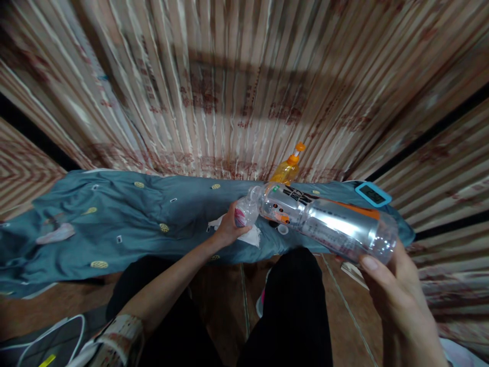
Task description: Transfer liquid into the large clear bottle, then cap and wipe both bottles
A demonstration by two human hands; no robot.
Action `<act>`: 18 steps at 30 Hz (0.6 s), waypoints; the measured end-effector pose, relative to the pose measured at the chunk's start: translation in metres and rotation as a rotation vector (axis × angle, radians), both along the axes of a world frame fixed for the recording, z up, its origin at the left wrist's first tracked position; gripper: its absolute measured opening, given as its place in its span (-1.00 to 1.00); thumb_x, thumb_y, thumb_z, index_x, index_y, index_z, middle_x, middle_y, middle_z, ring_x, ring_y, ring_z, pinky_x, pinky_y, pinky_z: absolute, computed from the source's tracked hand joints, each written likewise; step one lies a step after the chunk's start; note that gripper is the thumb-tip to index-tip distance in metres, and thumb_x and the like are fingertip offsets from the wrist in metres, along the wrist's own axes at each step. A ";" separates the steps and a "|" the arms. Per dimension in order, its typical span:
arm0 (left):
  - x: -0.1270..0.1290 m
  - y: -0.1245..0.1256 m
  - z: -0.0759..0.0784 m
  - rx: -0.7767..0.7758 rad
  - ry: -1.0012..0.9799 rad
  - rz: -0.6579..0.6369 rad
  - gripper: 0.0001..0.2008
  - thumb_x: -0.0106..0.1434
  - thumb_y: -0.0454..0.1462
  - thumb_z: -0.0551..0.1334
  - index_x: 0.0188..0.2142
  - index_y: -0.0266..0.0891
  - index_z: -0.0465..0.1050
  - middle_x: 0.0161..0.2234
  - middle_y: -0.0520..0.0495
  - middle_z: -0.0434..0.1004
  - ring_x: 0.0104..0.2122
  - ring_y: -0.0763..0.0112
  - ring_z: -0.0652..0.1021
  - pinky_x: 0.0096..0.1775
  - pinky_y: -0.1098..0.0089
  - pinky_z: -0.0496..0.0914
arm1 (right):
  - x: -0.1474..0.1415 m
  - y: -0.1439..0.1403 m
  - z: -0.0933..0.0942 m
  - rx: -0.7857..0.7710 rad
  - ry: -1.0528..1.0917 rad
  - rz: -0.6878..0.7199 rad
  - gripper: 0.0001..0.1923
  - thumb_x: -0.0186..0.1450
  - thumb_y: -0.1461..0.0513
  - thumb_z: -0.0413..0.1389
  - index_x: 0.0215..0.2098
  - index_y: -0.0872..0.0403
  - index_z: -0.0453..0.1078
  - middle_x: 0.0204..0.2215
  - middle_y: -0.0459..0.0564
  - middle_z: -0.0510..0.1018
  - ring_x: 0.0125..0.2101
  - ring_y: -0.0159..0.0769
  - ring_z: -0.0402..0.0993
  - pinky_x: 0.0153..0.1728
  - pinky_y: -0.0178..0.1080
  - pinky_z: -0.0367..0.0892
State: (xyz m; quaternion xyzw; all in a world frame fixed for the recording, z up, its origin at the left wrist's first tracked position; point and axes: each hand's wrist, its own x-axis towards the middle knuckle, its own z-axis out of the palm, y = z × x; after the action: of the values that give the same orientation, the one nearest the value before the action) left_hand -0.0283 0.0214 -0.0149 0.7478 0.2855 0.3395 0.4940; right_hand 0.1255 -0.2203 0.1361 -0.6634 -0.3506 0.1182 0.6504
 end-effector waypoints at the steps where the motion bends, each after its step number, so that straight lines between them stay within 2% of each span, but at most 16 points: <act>1: 0.000 0.000 0.000 -0.004 0.000 0.000 -0.18 -0.06 -0.29 0.43 0.18 -0.27 0.16 0.03 -0.24 0.42 0.06 0.02 0.45 0.12 0.00 0.30 | 0.001 0.000 -0.001 0.001 -0.009 -0.006 -0.55 0.04 0.00 0.25 -0.07 -0.27 0.45 -0.05 -0.15 0.50 0.08 0.15 0.34 0.06 0.07 0.37; 7: 0.000 -0.001 -0.002 -0.018 -0.019 -0.002 -0.15 -0.06 -0.29 0.43 0.20 -0.25 0.13 0.04 -0.23 0.43 0.04 0.04 0.46 0.12 0.02 0.31 | 0.002 -0.001 -0.004 -0.023 -0.002 -0.040 -0.56 0.04 -0.01 0.24 -0.09 -0.21 0.46 -0.06 -0.12 0.51 0.07 0.15 0.34 0.05 0.06 0.39; 11: -0.001 -0.001 -0.001 -0.029 -0.034 -0.014 -0.15 -0.07 -0.29 0.44 0.19 -0.25 0.13 0.08 -0.24 0.40 0.06 0.03 0.45 0.14 0.01 0.28 | 0.003 -0.004 -0.004 0.024 0.046 -0.070 -0.45 0.00 0.03 0.31 -0.04 -0.04 0.46 -0.07 0.03 0.51 0.04 0.14 0.38 -0.07 0.00 0.47; 14: -0.001 -0.001 0.001 -0.017 -0.029 -0.017 -0.15 -0.08 -0.29 0.44 0.19 -0.25 0.13 0.11 -0.25 0.36 0.06 0.02 0.44 0.13 0.02 0.29 | 0.007 -0.005 -0.006 0.048 0.076 -0.083 -0.43 -0.01 0.07 0.32 -0.05 0.07 0.47 -0.11 0.13 0.52 -0.01 0.13 0.42 -0.14 -0.03 0.49; 18: -0.002 -0.001 0.001 -0.020 -0.008 -0.019 -0.14 -0.07 -0.27 0.44 0.20 -0.26 0.12 0.12 -0.27 0.36 0.05 0.02 0.45 0.13 0.01 0.29 | 0.015 -0.006 -0.012 0.050 0.077 -0.107 -0.46 -0.04 0.08 0.32 -0.08 0.05 0.50 -0.21 0.11 0.56 -0.05 0.14 0.45 -0.11 0.01 0.47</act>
State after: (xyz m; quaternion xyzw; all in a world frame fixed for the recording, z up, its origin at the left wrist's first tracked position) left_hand -0.0303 0.0204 -0.0144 0.7442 0.2796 0.3350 0.5057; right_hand 0.1404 -0.2266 0.1245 -0.6597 -0.2921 0.1001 0.6851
